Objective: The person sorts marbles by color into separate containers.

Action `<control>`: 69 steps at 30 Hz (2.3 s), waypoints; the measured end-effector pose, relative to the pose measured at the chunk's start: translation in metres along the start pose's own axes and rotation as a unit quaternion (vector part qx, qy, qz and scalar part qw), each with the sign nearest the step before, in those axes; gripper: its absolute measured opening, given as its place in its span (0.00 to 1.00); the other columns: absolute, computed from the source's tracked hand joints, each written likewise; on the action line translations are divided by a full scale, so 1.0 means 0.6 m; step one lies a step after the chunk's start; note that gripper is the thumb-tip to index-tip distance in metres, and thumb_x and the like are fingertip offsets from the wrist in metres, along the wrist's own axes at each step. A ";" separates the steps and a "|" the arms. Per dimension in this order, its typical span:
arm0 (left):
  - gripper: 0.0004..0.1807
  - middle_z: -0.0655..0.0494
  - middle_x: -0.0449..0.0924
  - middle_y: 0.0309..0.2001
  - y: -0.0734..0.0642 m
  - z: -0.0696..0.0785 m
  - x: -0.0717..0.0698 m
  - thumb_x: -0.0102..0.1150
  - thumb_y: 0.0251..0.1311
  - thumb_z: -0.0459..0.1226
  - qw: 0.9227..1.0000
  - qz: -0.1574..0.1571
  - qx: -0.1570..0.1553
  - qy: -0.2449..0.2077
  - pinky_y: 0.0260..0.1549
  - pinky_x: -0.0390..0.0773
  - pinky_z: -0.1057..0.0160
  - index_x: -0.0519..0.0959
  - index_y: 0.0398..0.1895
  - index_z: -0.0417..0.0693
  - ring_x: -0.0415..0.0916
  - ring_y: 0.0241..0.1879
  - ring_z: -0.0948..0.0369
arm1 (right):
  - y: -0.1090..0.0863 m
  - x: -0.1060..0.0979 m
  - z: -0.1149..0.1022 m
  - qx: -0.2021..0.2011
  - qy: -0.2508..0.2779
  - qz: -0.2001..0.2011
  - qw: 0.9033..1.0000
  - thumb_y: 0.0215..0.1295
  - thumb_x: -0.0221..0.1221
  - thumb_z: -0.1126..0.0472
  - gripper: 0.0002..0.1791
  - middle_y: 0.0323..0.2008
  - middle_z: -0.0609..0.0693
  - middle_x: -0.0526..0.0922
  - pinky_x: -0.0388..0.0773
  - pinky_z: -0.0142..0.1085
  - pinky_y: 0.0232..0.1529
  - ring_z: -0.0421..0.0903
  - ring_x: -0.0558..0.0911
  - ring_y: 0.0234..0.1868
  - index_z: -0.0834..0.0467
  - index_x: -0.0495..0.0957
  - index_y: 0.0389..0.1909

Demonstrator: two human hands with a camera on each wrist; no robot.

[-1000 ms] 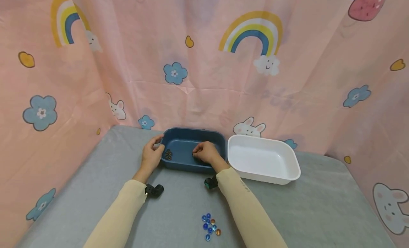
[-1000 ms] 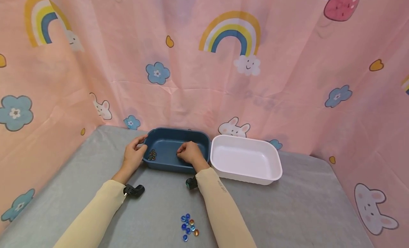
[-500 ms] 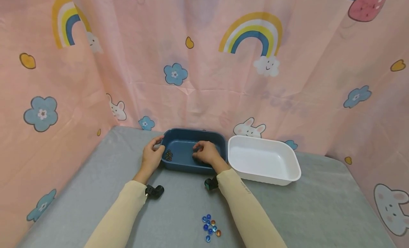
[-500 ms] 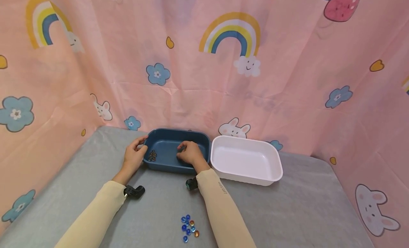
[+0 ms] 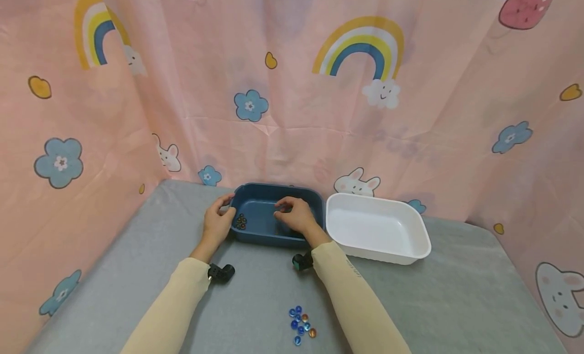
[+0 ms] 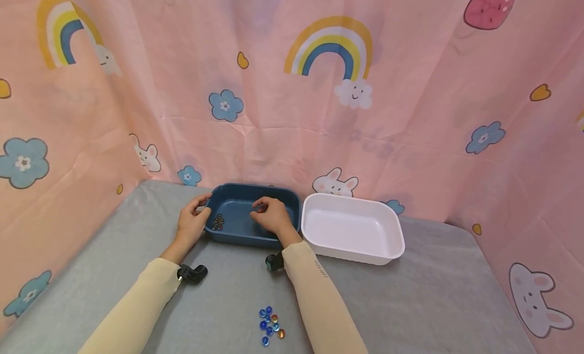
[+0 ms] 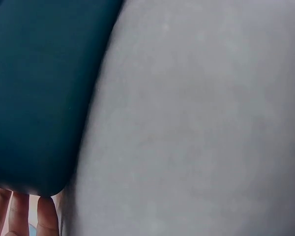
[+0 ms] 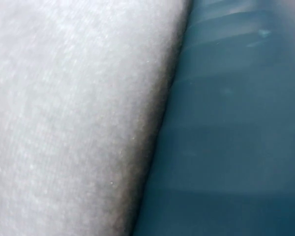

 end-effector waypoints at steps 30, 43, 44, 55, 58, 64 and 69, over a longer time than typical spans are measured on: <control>0.23 0.47 0.75 0.57 -0.001 0.001 -0.001 0.52 0.62 0.34 1.000 -0.001 0.000 -0.001 0.24 0.70 0.67 0.75 0.61 0.53 0.70 0.31 0.60 | -0.048 -0.043 -0.088 -0.057 0.066 0.049 0.995 0.59 0.63 0.57 0.12 0.41 0.48 0.85 0.76 0.36 0.28 0.46 0.80 0.30 0.50 0.82 0.45; 0.22 0.47 0.75 0.57 -0.002 0.003 0.000 0.52 0.62 0.34 1.000 -0.005 -0.003 0.004 0.25 0.70 0.67 0.75 0.61 0.52 0.70 0.31 0.61 | -0.112 -0.078 -0.100 -0.073 0.040 0.037 0.996 0.60 0.63 0.57 0.14 0.46 0.52 0.84 0.78 0.36 0.30 0.47 0.81 0.36 0.49 0.81 0.47; 0.22 0.47 0.75 0.57 -0.002 0.004 0.000 0.52 0.62 0.34 1.000 -0.005 -0.001 0.004 0.25 0.70 0.67 0.75 0.61 0.52 0.70 0.30 0.61 | -0.117 -0.079 -0.102 -0.075 0.039 0.035 0.996 0.59 0.63 0.57 0.14 0.46 0.52 0.84 0.78 0.36 0.29 0.46 0.81 0.36 0.49 0.81 0.47; 0.23 0.45 0.75 0.58 -0.002 0.006 -0.003 0.51 0.63 0.33 1.000 -0.010 0.013 0.000 0.23 0.68 0.67 0.75 0.62 0.50 0.69 0.25 0.62 | -0.167 -0.082 -0.123 -0.119 0.007 0.011 0.993 0.58 0.64 0.57 0.12 0.42 0.46 0.85 0.78 0.33 0.29 0.41 0.81 0.34 0.48 0.82 0.44; 0.23 0.46 0.75 0.58 -0.001 0.006 -0.003 0.51 0.62 0.33 1.000 -0.010 0.012 0.001 0.23 0.69 0.67 0.75 0.62 0.50 0.69 0.25 0.62 | -0.180 -0.082 -0.125 -0.129 0.005 0.004 0.992 0.57 0.65 0.58 0.11 0.40 0.46 0.85 0.78 0.33 0.30 0.40 0.81 0.33 0.48 0.82 0.43; 0.23 0.46 0.75 0.58 -0.002 0.007 -0.003 0.51 0.63 0.34 1.000 -0.010 0.014 0.005 0.23 0.68 0.67 0.75 0.62 0.50 0.68 0.24 0.64 | -0.209 -0.084 -0.125 -0.145 0.001 -0.012 0.989 0.57 0.66 0.59 0.12 0.39 0.51 0.85 0.78 0.31 0.29 0.40 0.80 0.32 0.53 0.82 0.43; 0.23 0.45 0.75 0.58 -0.001 0.007 -0.003 0.51 0.63 0.34 1.000 -0.012 0.020 0.000 0.22 0.69 0.67 0.75 0.62 0.50 0.68 0.23 0.65 | -0.230 -0.088 -0.120 -0.157 -0.004 -0.013 0.987 0.56 0.66 0.61 0.11 0.38 0.48 0.85 0.77 0.32 0.28 0.39 0.80 0.31 0.53 0.82 0.42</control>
Point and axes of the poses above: each hand's wrist, its own y-axis towards the middle knuckle, its own x-axis out of the palm, z = x × y, the point moved 4 cm from there along y, towards the middle knuckle
